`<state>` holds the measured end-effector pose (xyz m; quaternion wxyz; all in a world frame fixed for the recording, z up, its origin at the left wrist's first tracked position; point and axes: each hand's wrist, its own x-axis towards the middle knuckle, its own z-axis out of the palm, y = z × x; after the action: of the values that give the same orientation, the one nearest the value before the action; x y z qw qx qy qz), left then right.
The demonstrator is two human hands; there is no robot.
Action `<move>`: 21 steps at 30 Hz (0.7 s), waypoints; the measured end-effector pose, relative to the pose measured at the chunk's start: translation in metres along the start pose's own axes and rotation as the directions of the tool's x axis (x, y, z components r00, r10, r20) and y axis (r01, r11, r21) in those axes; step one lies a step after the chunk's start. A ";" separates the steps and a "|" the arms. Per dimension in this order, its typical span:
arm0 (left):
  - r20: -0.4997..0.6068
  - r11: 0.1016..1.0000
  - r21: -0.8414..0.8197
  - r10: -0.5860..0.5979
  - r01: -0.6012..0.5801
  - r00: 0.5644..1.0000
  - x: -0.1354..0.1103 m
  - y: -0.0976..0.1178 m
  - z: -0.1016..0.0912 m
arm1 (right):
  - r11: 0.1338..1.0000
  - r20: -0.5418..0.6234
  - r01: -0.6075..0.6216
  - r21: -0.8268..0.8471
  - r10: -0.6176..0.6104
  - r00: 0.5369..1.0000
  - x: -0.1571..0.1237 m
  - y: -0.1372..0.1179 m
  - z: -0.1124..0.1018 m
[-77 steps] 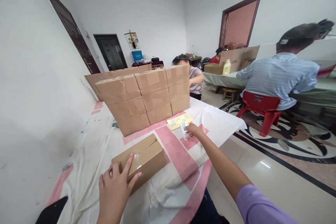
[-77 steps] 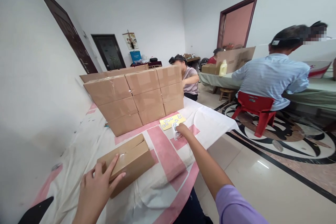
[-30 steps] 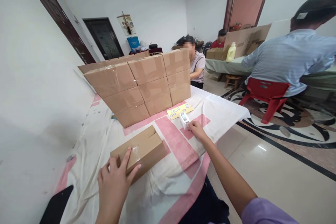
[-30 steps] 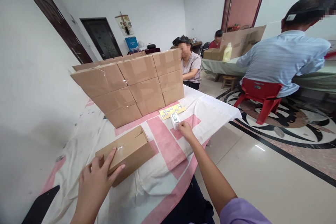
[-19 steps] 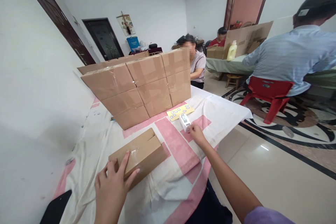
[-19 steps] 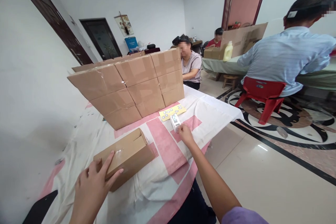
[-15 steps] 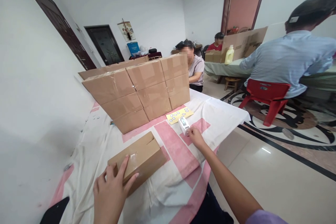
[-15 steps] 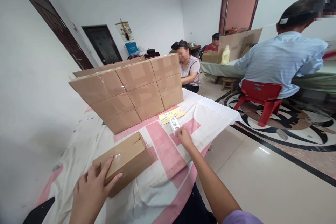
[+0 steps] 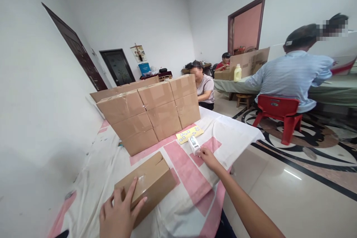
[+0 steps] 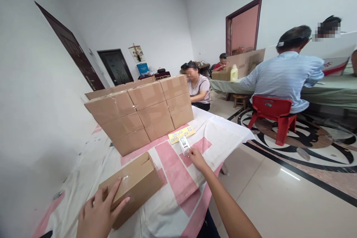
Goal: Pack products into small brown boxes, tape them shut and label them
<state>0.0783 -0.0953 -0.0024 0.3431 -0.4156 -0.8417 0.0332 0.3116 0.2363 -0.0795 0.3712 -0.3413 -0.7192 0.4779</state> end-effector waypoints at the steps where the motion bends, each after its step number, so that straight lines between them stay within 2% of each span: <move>1: -0.002 1.000 0.006 -0.007 0.007 1.000 0.000 0.003 -0.001 | 1.000 0.008 0.002 0.022 -0.002 1.000 -0.003 -0.002 -0.001; 8: -0.017 1.000 0.001 -0.026 0.026 1.000 0.003 0.029 -0.017 | 0.990 0.023 -0.016 0.138 0.013 1.000 -0.022 -0.022 0.001; 15: -0.048 0.999 0.002 -0.035 0.035 0.998 0.003 0.038 -0.022 | 0.946 0.111 -0.006 0.324 -0.031 0.993 -0.034 -0.079 0.001; 21: -0.075 1.000 -0.019 -0.017 0.015 0.997 0.001 0.039 -0.023 | 0.930 0.181 0.037 0.364 -0.109 0.977 -0.041 -0.125 0.003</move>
<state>0.1186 -0.0746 0.0024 0.3711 -0.4130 -0.8317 0.0069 0.3125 0.1611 0.0288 0.3715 -0.1915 -0.6653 0.6186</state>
